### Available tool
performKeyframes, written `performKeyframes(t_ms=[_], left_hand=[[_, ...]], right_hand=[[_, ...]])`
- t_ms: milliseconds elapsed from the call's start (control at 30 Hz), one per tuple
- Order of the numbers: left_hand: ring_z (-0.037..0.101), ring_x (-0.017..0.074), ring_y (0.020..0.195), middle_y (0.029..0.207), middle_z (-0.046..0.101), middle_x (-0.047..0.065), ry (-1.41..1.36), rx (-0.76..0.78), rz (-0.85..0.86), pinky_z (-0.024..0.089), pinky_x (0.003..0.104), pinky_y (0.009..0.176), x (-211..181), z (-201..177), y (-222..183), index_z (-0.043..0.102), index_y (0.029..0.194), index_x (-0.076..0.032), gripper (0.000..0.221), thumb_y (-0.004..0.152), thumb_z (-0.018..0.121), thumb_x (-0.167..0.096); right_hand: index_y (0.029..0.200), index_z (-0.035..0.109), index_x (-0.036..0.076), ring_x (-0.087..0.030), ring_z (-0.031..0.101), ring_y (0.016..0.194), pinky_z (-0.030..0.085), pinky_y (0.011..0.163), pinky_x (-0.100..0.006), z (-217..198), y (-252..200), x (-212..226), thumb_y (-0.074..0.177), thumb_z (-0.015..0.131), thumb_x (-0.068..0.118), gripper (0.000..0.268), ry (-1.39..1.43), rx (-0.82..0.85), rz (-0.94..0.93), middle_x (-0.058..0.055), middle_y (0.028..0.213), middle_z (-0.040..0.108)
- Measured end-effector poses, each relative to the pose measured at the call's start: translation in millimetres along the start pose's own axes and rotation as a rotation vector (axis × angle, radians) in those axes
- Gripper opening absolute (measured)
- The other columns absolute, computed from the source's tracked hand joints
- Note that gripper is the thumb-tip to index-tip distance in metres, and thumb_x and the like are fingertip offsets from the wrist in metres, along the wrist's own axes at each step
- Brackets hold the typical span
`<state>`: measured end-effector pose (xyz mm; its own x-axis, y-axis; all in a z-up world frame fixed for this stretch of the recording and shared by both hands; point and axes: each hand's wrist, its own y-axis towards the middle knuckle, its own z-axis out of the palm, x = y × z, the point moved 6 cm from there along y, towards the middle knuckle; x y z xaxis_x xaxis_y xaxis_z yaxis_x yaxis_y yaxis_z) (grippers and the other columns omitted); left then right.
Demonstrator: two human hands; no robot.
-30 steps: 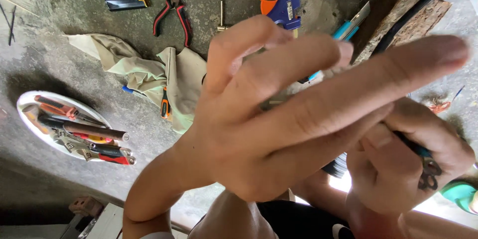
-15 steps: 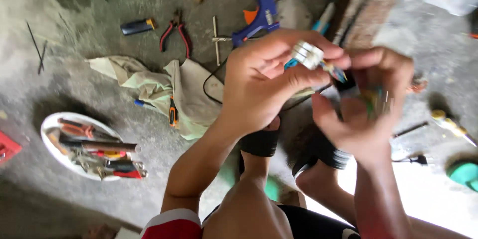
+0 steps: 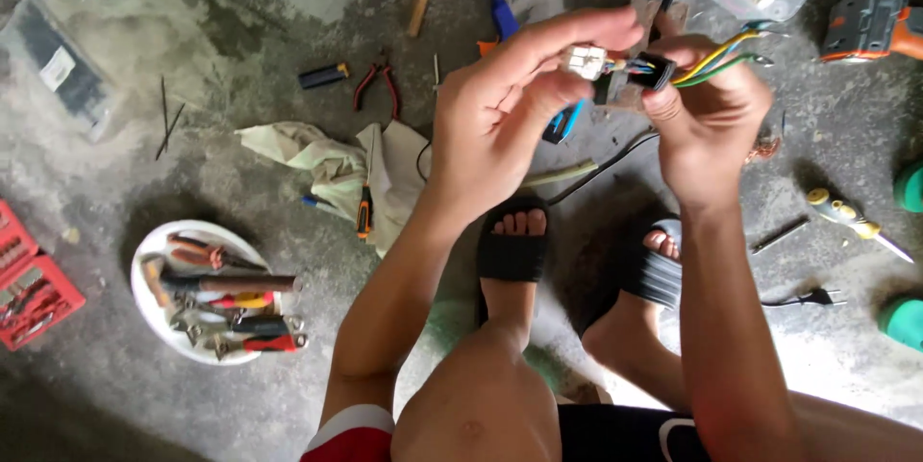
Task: The person sits on the floor repairing a power cord and plug. They strip and twist the wire ends by hand, apply hot glue with a glue gun, fit the wires into a black plug housing, and join it with the white connector at the end.
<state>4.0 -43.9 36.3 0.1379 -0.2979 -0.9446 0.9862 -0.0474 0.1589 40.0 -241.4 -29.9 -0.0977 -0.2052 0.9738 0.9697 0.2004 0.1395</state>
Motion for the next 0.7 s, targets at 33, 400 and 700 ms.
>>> performKeyframes(t_ms=[33, 400, 700], left_hand=[[0.065, 0.0162, 0.124, 0.136, 0.069, 0.010, 0.038, 0.000, -0.007, 0.053, 0.027, 0.106, -8.5, -2.0, -1.4, 0.057, 0.143, 0.001, 0.024, 0.119, 0.057, 0.004], [0.067, 0.0186, 0.122, 0.136, 0.069, 0.014, -0.045, -0.130, -0.073, 0.054, 0.032, 0.111, -7.6, -27.2, -15.7, 0.061, 0.137, 0.005, 0.025, 0.118, 0.058, -0.010], [0.063, 0.0195, 0.124, 0.136, 0.067, 0.015, 0.200, -0.196, -0.061, 0.051, 0.030, 0.108, -15.5, -41.1, -24.5, 0.066, 0.131, 0.006, 0.021, 0.115, 0.063, -0.007]], right_hand=[[0.118, 0.066, -0.002, -0.012, 0.066, 0.099, 0.051, 0.101, -0.028, 3.5, 3.7, 4.7, 0.104, 0.080, 0.011, 0.023, -0.048, 0.001, -0.010, -0.006, 0.113, 0.072], [0.094, 0.071, -0.001, -0.018, 0.072, 0.089, 0.060, 0.083, -0.036, 23.4, 44.9, -0.7, 0.080, 0.089, 0.010, 0.026, -0.104, 0.150, 0.088, -0.010, 0.098, 0.074], [0.100, 0.073, -0.001, -0.019, 0.068, 0.081, 0.053, 0.071, -0.028, 54.8, 51.3, -11.3, 0.080, 0.094, 0.006, 0.030, -0.036, 0.365, -0.067, -0.013, 0.093, 0.072]])
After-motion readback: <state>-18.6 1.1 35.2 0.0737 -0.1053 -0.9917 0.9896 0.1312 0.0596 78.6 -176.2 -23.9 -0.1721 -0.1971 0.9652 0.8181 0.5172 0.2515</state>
